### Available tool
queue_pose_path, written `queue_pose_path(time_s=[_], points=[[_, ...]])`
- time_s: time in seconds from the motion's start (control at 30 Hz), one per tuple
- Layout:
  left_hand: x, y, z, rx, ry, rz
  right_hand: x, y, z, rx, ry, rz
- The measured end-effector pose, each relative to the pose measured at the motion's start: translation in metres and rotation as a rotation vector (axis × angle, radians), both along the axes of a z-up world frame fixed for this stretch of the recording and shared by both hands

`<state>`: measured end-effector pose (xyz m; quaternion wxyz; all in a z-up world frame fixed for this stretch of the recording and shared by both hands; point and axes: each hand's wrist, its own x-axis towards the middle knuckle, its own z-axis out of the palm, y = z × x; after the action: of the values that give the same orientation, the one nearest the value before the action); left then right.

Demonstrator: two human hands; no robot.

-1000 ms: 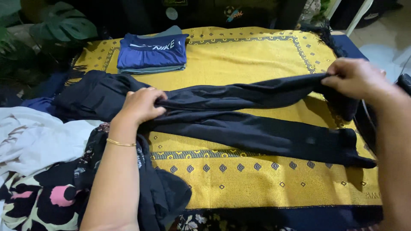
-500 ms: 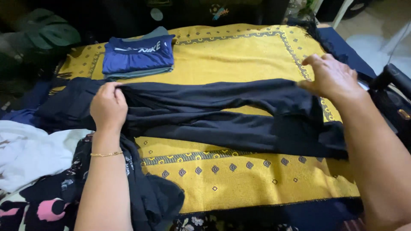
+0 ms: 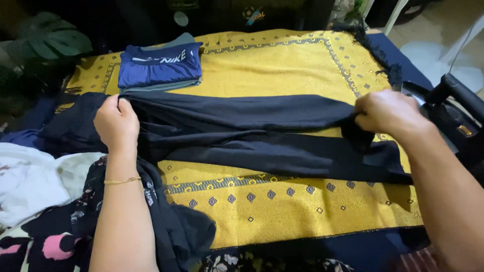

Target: The person irons a pair of black pants on a yellow patterned cloth, then folds them neatly. The person uses a black electric iron to smooth the fabric and folds the pants into a compact stack.

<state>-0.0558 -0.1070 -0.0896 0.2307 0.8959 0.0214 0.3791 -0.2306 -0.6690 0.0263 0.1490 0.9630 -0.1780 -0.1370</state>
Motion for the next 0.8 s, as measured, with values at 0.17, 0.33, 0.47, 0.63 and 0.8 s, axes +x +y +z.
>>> queue_pose_path(time_s=[0.17,0.33,0.47,0.63,0.8], points=[[-0.028,-0.047,0.057,-1.173,0.194,-0.185,0.0,-0.064,-0.01,0.054,-0.667,0.136],[-0.021,-0.057,0.048,-1.351,0.053,-0.123,-0.006,-0.047,0.01,0.655,-0.695,-0.081],[-0.014,-0.048,0.023,-1.231,-0.173,-0.094,-0.013,-0.068,0.008,0.766,-0.825,-0.008],[0.006,-0.052,0.029,-1.373,-0.38,-0.123,0.008,-0.067,0.032,0.499,-0.753,-0.004],[0.051,-0.081,-0.005,-0.697,-0.048,-0.318,0.082,-0.044,-0.022,-0.024,-0.508,-0.096]])
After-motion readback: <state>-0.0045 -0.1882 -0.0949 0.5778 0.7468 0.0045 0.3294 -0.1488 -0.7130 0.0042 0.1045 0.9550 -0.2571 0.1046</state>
